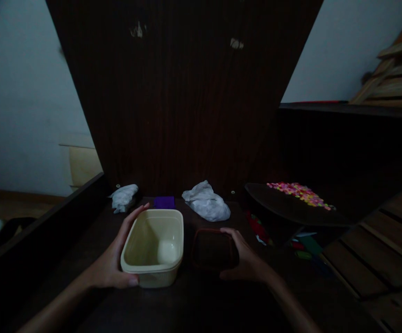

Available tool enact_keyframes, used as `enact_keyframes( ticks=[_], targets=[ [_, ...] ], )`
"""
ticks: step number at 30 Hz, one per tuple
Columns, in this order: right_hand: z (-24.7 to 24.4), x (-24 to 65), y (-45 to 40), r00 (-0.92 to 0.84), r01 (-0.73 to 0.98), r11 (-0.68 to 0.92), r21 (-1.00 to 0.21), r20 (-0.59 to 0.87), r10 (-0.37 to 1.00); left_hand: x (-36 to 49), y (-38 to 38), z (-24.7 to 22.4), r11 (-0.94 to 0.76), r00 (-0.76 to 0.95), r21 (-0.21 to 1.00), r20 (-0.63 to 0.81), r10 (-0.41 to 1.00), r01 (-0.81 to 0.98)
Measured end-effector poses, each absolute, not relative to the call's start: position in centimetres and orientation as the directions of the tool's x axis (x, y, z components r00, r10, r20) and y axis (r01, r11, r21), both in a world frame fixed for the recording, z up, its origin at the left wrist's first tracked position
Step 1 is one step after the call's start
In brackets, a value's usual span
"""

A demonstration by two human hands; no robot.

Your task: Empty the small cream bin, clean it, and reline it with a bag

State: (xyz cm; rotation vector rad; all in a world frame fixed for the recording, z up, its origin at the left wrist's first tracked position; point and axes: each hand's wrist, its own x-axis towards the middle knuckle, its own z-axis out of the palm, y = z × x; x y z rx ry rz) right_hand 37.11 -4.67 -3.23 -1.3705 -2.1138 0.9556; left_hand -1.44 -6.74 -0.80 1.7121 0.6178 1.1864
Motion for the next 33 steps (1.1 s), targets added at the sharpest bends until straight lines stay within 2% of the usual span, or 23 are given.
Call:
enact_keyframes(
  ticks=[5,8,10,12,16,22,27,33],
  targets=[
    [-3.2,37.4,-3.7,-0.421,0.742,0.248,-0.623,-0.144,0.896,-1.7,-7.0,-0.2,-0.413,0.431,0.907,0.406,0.806,-0.081],
    [-1.7,38.0,-2.0,-0.412,0.737,0.259,-0.624,-0.111,0.905,-2.1,-7.3,0.1,-0.395,0.438,0.917,0.375,0.817,-0.050],
    [-0.7,37.9,-0.2,-0.344,0.726,0.276,-0.630,0.016,0.939,-2.4,-7.5,0.4,-0.387,0.449,0.922,0.356,0.819,-0.026],
    [-0.2,37.5,2.0,-0.161,0.751,0.212,-0.626,0.138,0.977,-2.6,-7.7,0.6,-0.392,0.446,0.920,0.351,0.823,0.000],
    [-0.6,36.0,6.4,-0.011,0.779,0.095,-0.620,0.137,0.990,-3.2,-8.0,1.1,-0.449,0.392,0.887,0.377,0.839,0.109],
    [-1.7,34.7,9.5,0.128,0.803,-0.081,-0.591,0.038,0.991,-3.9,-8.3,1.7,-0.532,0.397,0.763,0.388,0.832,0.367],
    [-2.0,34.4,10.0,0.134,0.767,-0.088,-0.636,0.025,0.991,-4.1,-7.7,1.9,-0.567,0.420,0.717,0.405,0.812,0.405],
    [-1.2,33.9,9.4,0.183,0.647,-0.020,-0.762,0.129,0.975,-3.9,-7.3,2.2,-0.607,0.440,0.661,0.430,0.788,0.441]
  ],
)
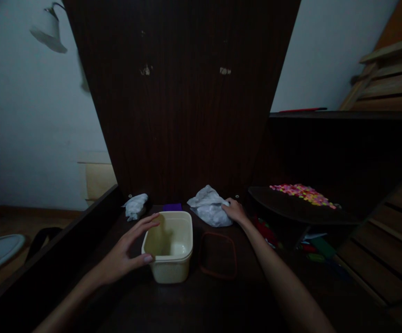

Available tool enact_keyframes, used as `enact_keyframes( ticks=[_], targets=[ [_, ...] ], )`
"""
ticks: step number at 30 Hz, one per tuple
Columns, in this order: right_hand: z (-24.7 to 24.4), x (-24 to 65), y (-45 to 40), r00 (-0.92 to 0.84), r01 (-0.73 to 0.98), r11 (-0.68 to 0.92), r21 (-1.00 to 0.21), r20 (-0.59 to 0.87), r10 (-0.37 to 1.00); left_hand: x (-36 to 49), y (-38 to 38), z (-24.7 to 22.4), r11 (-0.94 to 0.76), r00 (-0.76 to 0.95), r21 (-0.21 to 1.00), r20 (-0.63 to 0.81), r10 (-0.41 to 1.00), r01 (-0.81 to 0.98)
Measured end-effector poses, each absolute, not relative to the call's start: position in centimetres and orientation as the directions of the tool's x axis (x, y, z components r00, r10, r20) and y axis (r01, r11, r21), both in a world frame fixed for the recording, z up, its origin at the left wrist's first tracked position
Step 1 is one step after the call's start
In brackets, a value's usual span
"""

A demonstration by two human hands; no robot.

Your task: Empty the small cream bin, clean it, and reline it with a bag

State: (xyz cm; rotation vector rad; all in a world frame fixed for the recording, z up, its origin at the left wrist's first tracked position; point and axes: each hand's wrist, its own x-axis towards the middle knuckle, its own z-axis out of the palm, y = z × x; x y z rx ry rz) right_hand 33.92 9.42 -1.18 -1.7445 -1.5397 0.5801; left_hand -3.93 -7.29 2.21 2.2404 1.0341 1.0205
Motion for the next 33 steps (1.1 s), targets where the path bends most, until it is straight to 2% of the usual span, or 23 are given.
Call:
enact_keyframes(
  ticks=[4,7,15,19,22,26,30,33],
  targets=[
    [1.5,33.1,8.9,0.207,0.484,0.140,-0.864,0.268,0.941,-3.9,-7.5,2.6,-0.604,0.441,0.653,0.423,0.792,0.457],
    [4.3,31.9,8.3,0.197,0.352,0.279,-0.894,0.362,0.911,-3.9,-7.5,2.7,-0.595,0.441,0.656,0.411,0.798,0.464],
    [11.3,27.3,4.5,0.151,0.144,0.511,-0.847,0.530,0.835,-3.5,-7.7,2.9,-0.591,0.436,0.653,0.409,0.801,0.473],
    [13.6,24.9,1.4,0.062,-0.023,0.624,-0.781,0.621,0.781,-3.3,-7.9,3.0,-0.578,0.402,0.666,0.420,0.813,0.473],
    [14.1,23.1,-0.6,-0.054,-0.057,0.633,-0.772,0.636,0.770,-3.1,-8.1,3.0,-0.551,0.361,0.683,0.420,0.833,0.478],
    [13.1,21.5,-2.4,-0.199,-0.031,0.591,-0.806,0.584,0.787,-3.0,-8.2,2.8,-0.497,0.323,0.713,0.380,0.867,0.494],
    [12.2,21.3,-2.9,-0.151,0.001,0.571,-0.821,0.565,0.812,-3.1,-8.2,2.4,-0.484,0.304,0.696,0.377,0.875,0.530],
    [12.1,21.6,-2.8,-0.076,-0.041,0.536,-0.843,0.537,0.840,-3.1,-8.0,2.2,-0.489,0.271,0.693,0.408,0.872,0.530]
  ],
)
